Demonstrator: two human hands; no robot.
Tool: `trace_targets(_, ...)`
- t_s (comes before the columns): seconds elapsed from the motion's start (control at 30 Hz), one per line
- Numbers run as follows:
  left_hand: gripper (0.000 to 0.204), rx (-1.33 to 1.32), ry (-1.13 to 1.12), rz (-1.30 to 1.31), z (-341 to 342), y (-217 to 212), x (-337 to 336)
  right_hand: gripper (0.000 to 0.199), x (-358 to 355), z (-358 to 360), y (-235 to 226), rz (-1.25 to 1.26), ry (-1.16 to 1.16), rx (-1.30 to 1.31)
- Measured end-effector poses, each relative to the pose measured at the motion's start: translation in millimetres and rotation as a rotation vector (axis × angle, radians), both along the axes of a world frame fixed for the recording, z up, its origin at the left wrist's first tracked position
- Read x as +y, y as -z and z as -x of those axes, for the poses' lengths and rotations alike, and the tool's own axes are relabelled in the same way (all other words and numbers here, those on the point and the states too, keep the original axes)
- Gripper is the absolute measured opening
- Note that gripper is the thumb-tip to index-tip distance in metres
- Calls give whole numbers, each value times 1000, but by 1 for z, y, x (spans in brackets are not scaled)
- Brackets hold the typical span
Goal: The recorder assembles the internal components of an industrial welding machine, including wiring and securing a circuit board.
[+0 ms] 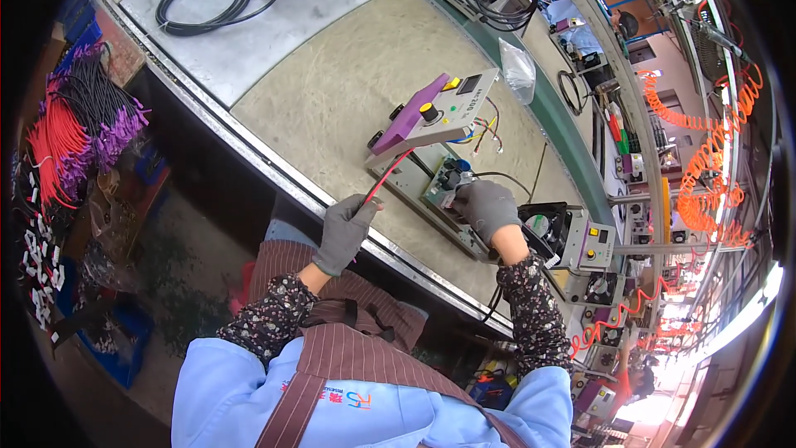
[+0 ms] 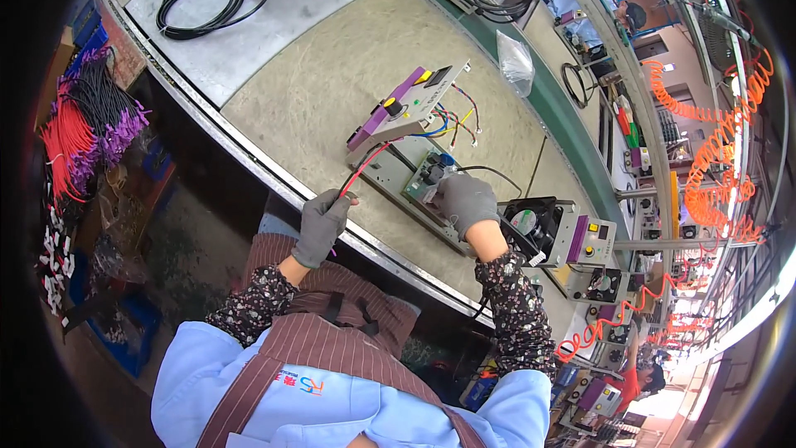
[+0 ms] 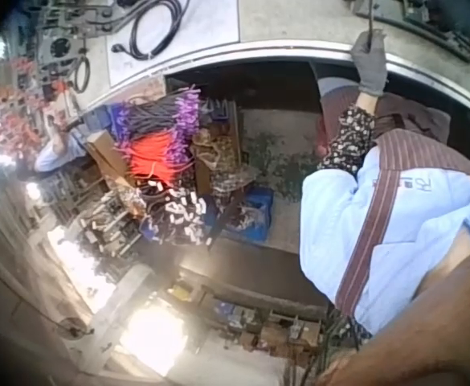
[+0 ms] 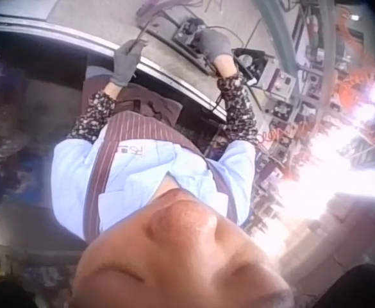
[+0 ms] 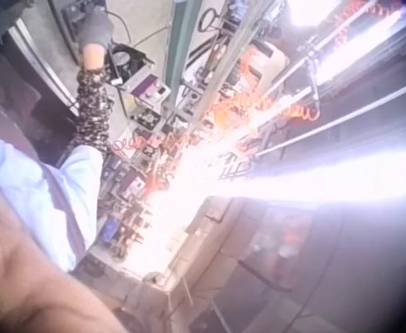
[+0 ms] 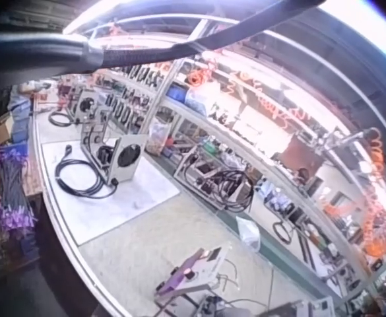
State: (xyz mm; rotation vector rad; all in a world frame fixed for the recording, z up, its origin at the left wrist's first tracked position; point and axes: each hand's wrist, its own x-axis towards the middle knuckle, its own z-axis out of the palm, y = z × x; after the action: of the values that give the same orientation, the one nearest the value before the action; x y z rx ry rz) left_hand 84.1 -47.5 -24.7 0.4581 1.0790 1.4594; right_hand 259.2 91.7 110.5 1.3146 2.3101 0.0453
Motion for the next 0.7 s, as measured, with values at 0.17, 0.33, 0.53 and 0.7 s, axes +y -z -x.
trace_targets(0.17, 18, 36, 9, -19, 1, -1, -1, 25, 0, 2, -3, 46, 29, -30)
trace_targets(0.33, 18, 80, 16, -34, 0, 0, -1, 24, 0, -1, 1, 11, 7, -12)
trace_targets(0.53, 20, 137, 18, -75, -1, -1, -1, 23, -1, 0, 0, 16, 20, -17)
trace_targets(0.7, 20, 148, 14, -92, -2, -1, -1, 23, -1, -1, 0, 31, 32, 0)
